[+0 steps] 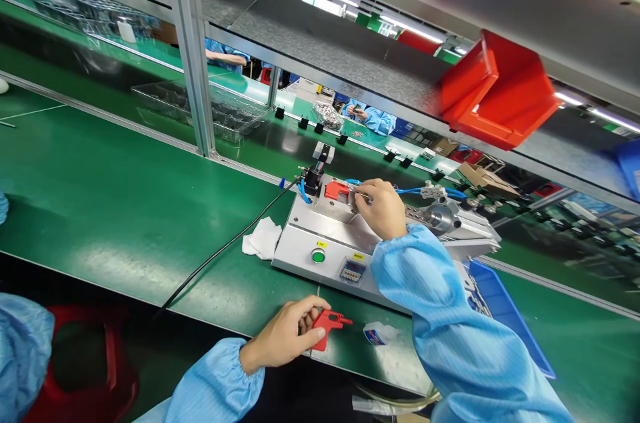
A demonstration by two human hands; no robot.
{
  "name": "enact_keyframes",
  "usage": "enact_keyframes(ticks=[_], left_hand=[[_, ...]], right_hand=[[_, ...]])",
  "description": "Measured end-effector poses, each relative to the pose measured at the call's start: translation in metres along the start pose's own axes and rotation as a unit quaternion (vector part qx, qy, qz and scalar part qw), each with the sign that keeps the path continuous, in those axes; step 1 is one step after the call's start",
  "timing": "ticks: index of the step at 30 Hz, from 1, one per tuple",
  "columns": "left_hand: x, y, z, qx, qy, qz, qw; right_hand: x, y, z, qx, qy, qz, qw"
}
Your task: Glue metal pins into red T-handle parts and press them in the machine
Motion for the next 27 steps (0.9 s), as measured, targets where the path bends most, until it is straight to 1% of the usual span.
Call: enact_keyframes(ticks=[2,4,6,7,12,21,27], left_hand=[[-0.001,0.0,0.0,-0.001,-0.002,-0.004,1.0],[-0.001,0.0,0.0,-0.003,0.0,-0.008,1.0],[-0.002,0.0,0.001,-0.005,0.004,-0.01,1.0],[-0.002,0.0,0.001,-0.006,0.005,-0.01,1.0],[-0.002,0.001,0.0,-0.004,-0.002,-0.011,1.0],[-0.002,0.0,0.002,-0.002,-0.004,-0.021,1.0],[-0.001,0.001,0.003,0.003,-0.009,-0.03,1.0]], right_hand=[[-0.008,-0.004,-0.006,-0.017,0.017,-0.012,1.0],[-0.014,-0.01,-0.013,-0.054,0.026,-0.017,0.998],[-0.018,-0.015,-0.019,-0.082,0.018,-0.013,0.996],[-0.018,-0.017,-0.022,-0.086,0.01,-0.01,0.996],[-0.013,-0.018,-0.024,-0.078,-0.023,0.014,0.997],[-0.013,-0.024,-0.023,-0.098,0.001,0.01,0.995],[-0.014,-0.024,-0.025,-0.104,-0.011,0.022,0.994]])
Point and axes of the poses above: each hand's wrist, its own z-axis away from the middle knuckle, its own y-axis out of the back of the hand, x = y × z, the point moved 2 cm from there along -z, towards the middle knuckle, and after that the axes turned 13 degrees about -z, right-handed, at the moved point
